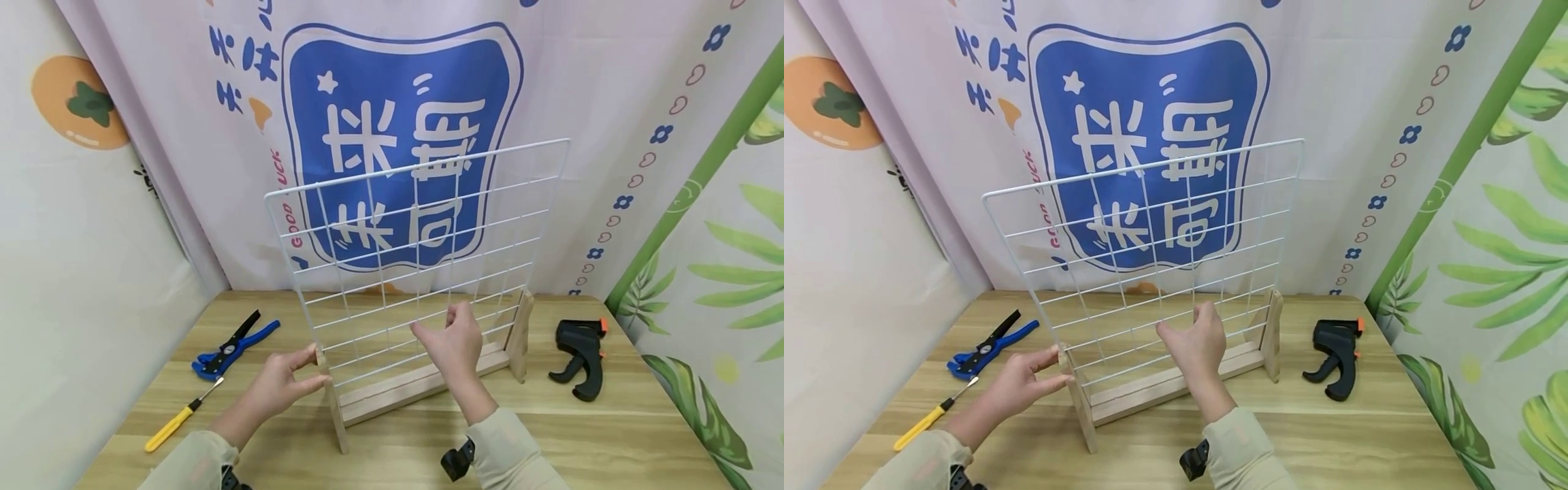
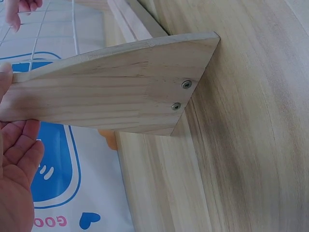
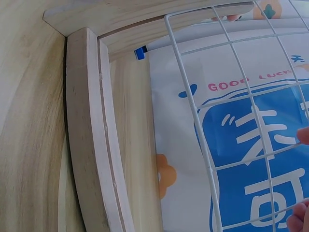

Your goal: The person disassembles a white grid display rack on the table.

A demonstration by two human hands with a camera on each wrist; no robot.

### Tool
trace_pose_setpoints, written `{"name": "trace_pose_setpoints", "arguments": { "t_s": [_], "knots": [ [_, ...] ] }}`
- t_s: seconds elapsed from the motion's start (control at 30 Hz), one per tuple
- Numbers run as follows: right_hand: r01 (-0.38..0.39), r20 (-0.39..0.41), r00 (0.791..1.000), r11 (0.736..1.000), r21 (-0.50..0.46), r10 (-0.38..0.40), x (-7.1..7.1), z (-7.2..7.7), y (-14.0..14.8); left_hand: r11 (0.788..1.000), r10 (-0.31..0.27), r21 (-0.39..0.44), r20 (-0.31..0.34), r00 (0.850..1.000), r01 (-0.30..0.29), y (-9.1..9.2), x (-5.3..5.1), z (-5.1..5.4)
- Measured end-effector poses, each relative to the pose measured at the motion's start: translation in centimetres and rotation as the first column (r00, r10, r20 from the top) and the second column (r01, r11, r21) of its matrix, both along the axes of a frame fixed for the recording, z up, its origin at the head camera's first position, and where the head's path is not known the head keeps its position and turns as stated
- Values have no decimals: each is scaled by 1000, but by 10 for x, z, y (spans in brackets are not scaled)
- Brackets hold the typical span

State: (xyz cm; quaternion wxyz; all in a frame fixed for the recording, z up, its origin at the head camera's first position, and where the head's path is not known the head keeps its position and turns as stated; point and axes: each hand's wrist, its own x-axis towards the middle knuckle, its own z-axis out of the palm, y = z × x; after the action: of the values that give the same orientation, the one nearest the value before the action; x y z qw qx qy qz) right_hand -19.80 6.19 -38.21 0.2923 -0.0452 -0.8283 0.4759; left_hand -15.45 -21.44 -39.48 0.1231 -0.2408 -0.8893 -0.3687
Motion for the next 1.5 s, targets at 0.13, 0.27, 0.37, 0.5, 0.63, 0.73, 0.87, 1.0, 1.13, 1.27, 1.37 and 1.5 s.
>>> {"name": "trace_pose_setpoints", "arguments": {
  "t_s": [0.13,0.27,0.37,0.5,0.63,0.73,0.87,1.0,1.13,1.27,1.37,1.5],
  "knots": [
    [11,-23,1000,1000,10,-10,0,0,0,1000,-6,-1,-1,1000,6,0,0,1],
    [18,-35,999,1000,17,-17,0,1,0,1000,-4,-5,-7,1000,4,0,0,0],
    [17,-42,999,1000,22,-16,0,3,-1,1000,-1,-9,-13,1000,1,0,-1,-1],
    [15,-50,999,1000,23,-13,-1,5,-1,1000,-2,-16,-32,999,2,-1,-1,-1],
    [13,-62,998,1000,15,-12,-2,7,-1,1000,-6,-12,-38,999,6,-1,-1,-1],
    [11,-72,997,1000,6,-11,-3,8,-1,1000,-7,-6,-33,999,7,-1,-1,-1],
    [10,-86,996,1000,-1,-10,-3,10,-1,1000,-1,-3,-33,999,1,0,-1,-1],
    [7,-119,993,1000,4,-6,-2,11,-1,1000,5,2,-31,1000,-5,0,0,-2],
    [9,-162,987,1000,13,-6,-1,11,-1,1000,6,6,-22,1000,-6,1,1,-2],
    [15,-198,980,1000,15,-12,-2,11,-2,1000,13,9,-12,1000,-12,2,2,-3],
    [15,-215,976,1000,13,-12,-3,12,-2,1000,16,12,-24,1000,-16,2,2,-3],
    [14,-236,972,1000,14,-10,-4,14,-2,1000,16,18,-47,999,-15,2,1,-4]
  ]
}}
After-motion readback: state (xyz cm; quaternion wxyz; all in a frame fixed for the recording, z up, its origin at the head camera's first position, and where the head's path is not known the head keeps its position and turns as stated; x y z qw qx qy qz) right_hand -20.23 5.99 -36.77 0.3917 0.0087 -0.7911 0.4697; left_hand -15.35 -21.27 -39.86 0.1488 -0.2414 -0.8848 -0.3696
